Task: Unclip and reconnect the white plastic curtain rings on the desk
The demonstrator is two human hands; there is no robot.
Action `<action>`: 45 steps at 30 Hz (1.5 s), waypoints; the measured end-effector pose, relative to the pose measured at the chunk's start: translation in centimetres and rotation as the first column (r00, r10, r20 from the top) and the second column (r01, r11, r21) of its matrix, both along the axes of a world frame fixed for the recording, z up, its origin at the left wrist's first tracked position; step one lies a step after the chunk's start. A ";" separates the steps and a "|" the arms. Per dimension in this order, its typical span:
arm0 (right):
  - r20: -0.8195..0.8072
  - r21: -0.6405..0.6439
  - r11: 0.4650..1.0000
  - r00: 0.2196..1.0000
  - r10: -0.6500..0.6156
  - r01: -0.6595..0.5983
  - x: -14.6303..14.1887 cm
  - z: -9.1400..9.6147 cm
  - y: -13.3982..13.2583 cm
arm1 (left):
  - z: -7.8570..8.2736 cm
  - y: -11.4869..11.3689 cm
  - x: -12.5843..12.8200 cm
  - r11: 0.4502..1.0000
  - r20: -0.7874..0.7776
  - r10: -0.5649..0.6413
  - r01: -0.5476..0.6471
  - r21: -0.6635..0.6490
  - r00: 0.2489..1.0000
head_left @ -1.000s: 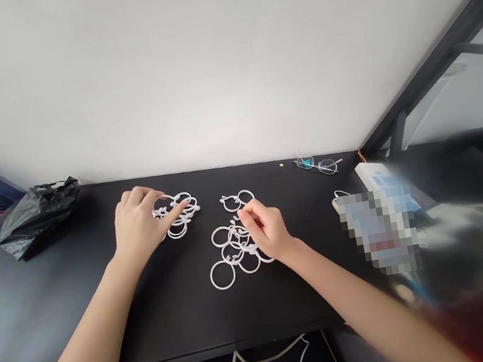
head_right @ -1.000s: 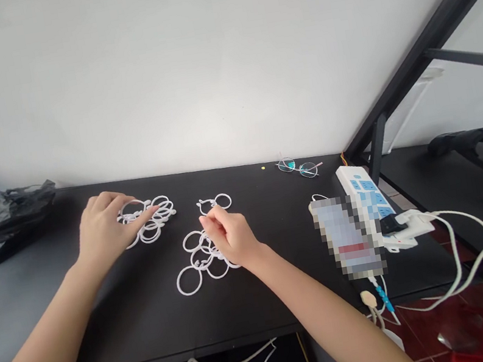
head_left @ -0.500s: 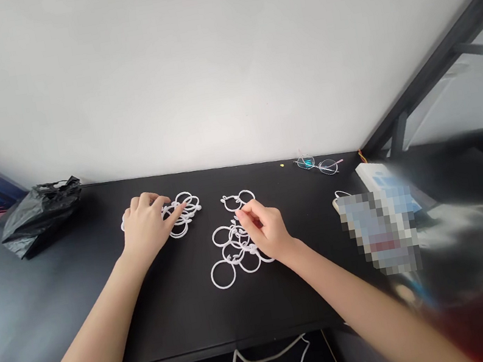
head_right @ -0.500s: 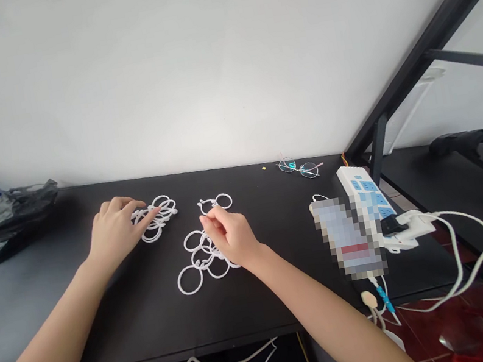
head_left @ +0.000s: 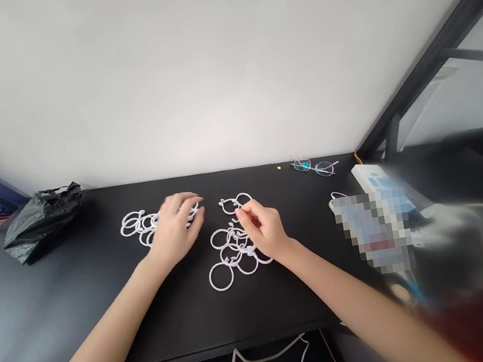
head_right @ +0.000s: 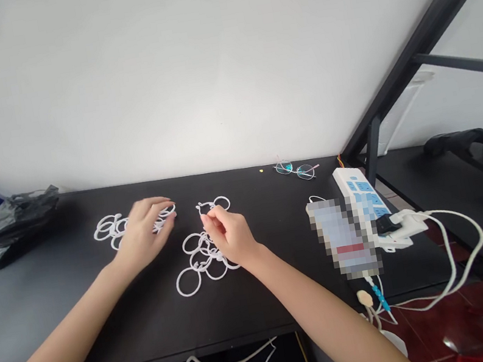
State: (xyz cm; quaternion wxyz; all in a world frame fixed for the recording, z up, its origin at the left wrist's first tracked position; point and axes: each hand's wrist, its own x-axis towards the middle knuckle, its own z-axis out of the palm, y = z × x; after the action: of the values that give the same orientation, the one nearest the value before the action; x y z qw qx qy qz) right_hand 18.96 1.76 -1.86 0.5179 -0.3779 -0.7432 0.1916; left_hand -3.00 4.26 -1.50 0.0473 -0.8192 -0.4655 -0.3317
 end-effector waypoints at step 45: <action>0.126 0.087 0.993 0.990 0.065 -0.077 -0.6 -1.4 0.2 | 1.0 -1.7 3.4 0.749 0.794 0.141 0.461 -0.476 0.591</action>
State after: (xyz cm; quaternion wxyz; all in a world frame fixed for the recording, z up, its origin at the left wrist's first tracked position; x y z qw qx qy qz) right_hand 18.33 1.97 -3.23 0.4806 -0.3380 -0.7948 0.1518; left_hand 0.38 2.55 -0.52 -0.4781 -0.5899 -0.4380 -0.4812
